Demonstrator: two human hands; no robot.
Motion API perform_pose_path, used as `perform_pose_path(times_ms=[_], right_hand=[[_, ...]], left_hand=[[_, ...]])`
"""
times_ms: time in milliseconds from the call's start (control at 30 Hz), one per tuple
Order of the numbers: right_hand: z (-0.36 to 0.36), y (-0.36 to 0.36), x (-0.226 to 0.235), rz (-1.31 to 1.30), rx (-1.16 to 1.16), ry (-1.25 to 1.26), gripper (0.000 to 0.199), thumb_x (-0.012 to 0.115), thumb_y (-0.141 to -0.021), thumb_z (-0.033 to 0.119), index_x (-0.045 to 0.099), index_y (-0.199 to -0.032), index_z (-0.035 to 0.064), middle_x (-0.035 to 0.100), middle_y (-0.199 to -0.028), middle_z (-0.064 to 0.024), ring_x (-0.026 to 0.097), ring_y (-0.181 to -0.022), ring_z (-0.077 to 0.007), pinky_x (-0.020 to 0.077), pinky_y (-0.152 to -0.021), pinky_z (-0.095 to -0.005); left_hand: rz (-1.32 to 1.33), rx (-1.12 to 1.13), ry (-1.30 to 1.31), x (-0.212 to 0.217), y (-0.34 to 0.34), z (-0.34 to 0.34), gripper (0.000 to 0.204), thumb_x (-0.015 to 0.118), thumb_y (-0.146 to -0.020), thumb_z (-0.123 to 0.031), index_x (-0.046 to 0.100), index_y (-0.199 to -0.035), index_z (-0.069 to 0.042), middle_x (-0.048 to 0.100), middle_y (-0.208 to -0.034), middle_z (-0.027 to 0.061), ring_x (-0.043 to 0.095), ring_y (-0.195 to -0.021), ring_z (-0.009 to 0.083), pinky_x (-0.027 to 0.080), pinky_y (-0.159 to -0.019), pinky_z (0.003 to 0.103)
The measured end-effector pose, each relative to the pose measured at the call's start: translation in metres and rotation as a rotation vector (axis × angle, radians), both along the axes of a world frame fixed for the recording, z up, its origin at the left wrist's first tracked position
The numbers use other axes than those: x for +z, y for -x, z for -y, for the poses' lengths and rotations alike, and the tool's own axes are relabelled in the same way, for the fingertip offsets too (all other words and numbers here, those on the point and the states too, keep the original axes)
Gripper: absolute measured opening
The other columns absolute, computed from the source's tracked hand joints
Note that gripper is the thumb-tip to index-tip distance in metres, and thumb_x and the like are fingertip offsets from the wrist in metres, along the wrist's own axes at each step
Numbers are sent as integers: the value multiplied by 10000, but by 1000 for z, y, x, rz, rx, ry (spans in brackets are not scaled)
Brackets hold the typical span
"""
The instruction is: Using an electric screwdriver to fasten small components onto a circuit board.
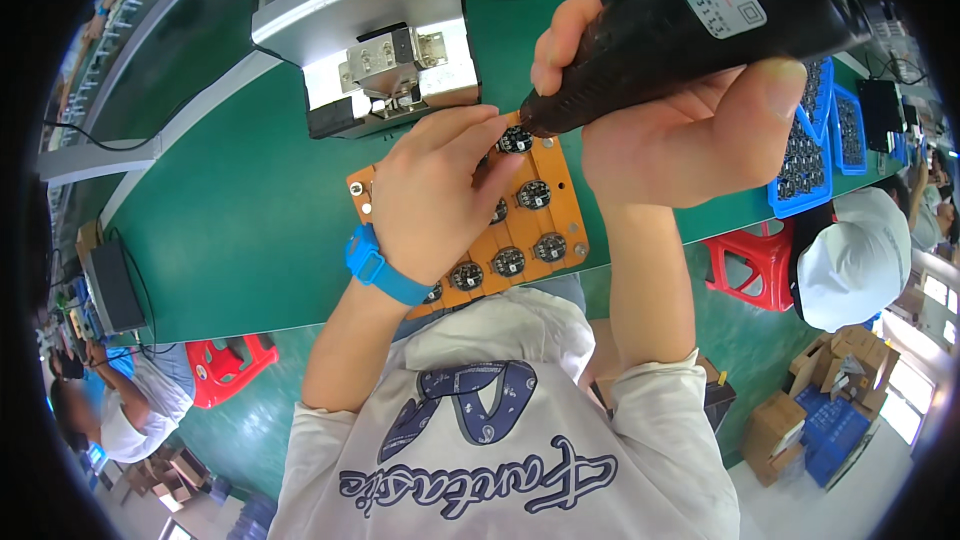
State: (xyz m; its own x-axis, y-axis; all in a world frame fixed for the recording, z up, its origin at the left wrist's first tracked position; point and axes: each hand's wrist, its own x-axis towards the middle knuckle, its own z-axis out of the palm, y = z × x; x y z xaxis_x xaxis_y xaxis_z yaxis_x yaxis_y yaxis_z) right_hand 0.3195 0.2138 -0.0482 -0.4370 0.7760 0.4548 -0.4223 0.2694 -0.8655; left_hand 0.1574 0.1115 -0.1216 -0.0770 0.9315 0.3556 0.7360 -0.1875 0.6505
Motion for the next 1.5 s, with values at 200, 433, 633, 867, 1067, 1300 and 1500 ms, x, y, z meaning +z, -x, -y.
perform_pose_path(times_ms=[200,433,633,867,1067,1300,1500], right_hand=[[-4,2,-2,-39,73,-1,1040,337,-876,801,511,-1350,-108,633,-886,-219,601,-717,-287,473,-673,-404],[-4,4,0,-2,54,16,1020,322,-881,789,519,-1345,-98,637,-878,-215,608,-710,-283,476,-675,-404],[0,3,5,39,29,-21,1024,320,-879,790,514,-1348,-99,634,-877,-215,604,-703,-281,475,-668,-403],[0,2,3,10,63,-6,1035,330,-877,794,499,-1359,-107,632,-881,-219,605,-709,-287,480,-682,-407],[-5,5,-3,-1,77,42,1034,325,-871,812,508,-1327,-98,630,-867,-214,599,-702,-287,477,-683,-408],[-13,8,-23,-201,129,32,997,316,-860,820,560,-1269,-56,633,-853,-210,594,-689,-284,471,-664,-408],[-9,9,-25,-201,124,23,989,356,-846,832,592,-1240,-43,637,-853,-211,590,-676,-283,471,-656,-408]], left_hand=[[-25,16,-7,-1,-1,-1,274,822,-811,-161,773,-1055,-48,744,-1127,116,707,-1019,319,579,-866,414],[-26,20,-9,-2,-2,-2,269,828,-803,-161,778,-1043,-51,749,-1116,113,709,-1013,316,579,-863,416],[-11,21,-4,-3,-3,-2,236,810,-803,-145,765,-1008,-38,742,-1101,104,700,-1032,306,565,-886,420],[-23,25,5,-2,-1,-3,269,832,-801,-170,781,-1040,-56,750,-1113,104,710,-1008,310,581,-857,410],[-10,21,-9,-2,-1,-4,265,836,-793,-163,784,-1030,-56,751,-1104,101,712,-1000,303,583,-848,406],[-18,27,-9,-6,-1,-5,262,840,-786,-166,794,-1022,-63,754,-1093,92,714,-983,296,586,-832,398],[30,40,-14,-9,-3,-7,179,814,-764,-135,753,-910,-50,729,-1015,62,695,-972,289,562,-856,414]])
